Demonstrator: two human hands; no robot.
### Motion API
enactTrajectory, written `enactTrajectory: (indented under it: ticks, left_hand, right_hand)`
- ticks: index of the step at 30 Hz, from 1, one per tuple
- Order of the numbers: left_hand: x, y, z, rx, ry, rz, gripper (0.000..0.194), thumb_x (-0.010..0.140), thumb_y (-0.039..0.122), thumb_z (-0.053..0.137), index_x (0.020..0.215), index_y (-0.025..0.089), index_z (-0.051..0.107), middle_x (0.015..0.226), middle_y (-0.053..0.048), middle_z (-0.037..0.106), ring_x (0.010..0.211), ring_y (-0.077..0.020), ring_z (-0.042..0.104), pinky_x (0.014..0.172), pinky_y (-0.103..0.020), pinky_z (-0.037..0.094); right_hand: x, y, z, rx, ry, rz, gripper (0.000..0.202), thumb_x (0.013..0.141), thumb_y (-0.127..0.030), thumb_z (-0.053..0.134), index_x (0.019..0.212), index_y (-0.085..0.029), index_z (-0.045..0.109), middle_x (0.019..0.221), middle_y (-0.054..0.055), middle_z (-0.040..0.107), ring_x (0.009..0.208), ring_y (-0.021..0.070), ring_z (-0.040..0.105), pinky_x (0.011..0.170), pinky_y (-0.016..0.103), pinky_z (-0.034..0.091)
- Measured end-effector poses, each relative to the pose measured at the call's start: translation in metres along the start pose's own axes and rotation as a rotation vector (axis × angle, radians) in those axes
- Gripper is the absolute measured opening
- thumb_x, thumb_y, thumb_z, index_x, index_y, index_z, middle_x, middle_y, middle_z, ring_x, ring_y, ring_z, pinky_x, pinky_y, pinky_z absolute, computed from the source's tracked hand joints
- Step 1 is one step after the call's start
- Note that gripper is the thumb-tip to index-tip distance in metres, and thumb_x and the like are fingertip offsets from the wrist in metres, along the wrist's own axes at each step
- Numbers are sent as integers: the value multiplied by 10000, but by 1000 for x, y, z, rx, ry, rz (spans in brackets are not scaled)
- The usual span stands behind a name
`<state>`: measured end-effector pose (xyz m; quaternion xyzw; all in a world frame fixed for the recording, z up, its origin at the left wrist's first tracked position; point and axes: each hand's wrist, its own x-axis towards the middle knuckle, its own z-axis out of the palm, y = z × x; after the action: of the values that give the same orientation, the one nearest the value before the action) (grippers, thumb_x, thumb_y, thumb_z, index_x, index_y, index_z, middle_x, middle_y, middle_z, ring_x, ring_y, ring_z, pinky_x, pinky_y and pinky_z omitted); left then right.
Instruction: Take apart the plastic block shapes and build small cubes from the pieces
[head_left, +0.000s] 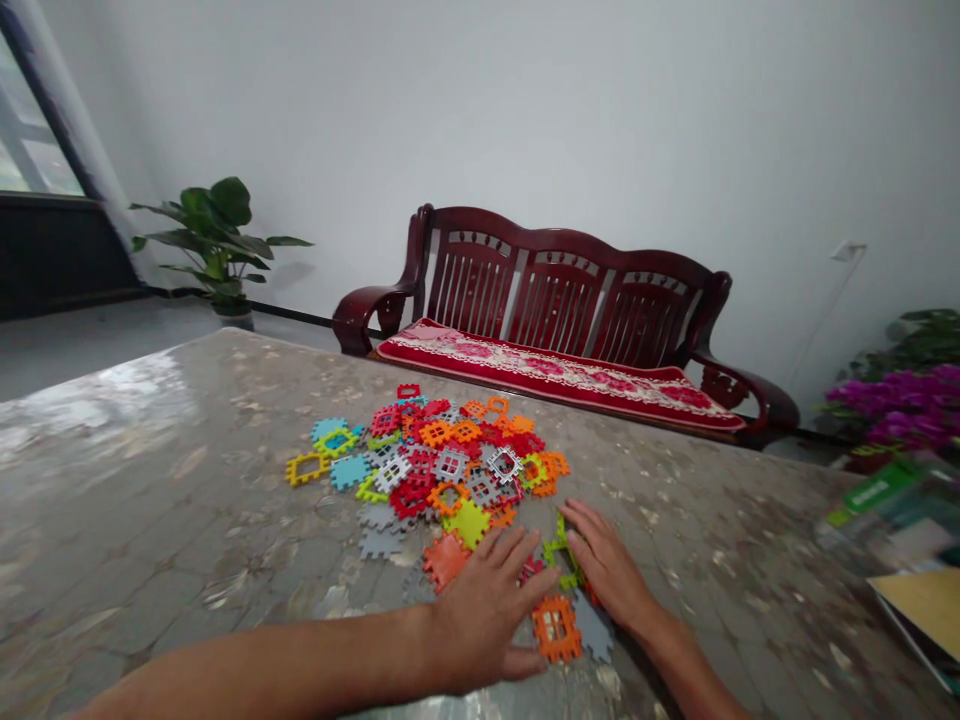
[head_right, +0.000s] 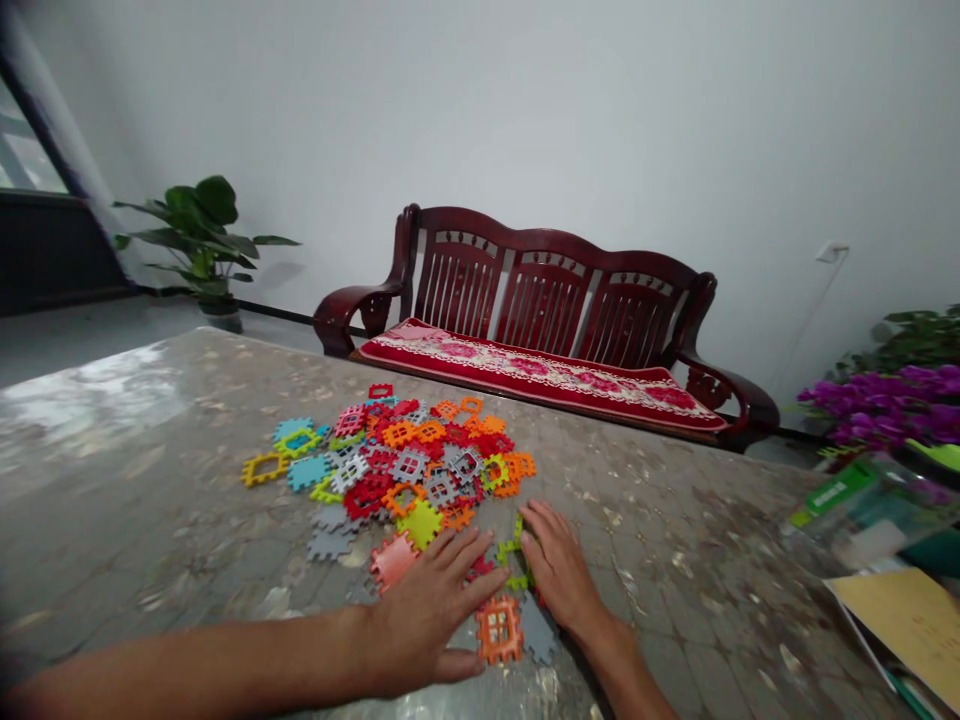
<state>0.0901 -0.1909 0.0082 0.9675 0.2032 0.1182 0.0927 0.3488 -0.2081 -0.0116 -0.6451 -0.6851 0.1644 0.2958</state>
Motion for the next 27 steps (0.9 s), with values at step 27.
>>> enactTrajectory:
  ticks: [27]
  left_hand:
    - [34, -121, -101, 51, 412, -325, 381, 875, 387, 581, 1217, 228, 631, 1192, -78, 689, 1130, -262, 594, 1036, -416, 390]
  right_hand:
    - [99, -52, 21, 250, 331, 55, 541, 932, -555, 326, 1279, -256, 615, 1342, 77, 601, 1278, 237, 500, 1118, 430, 345]
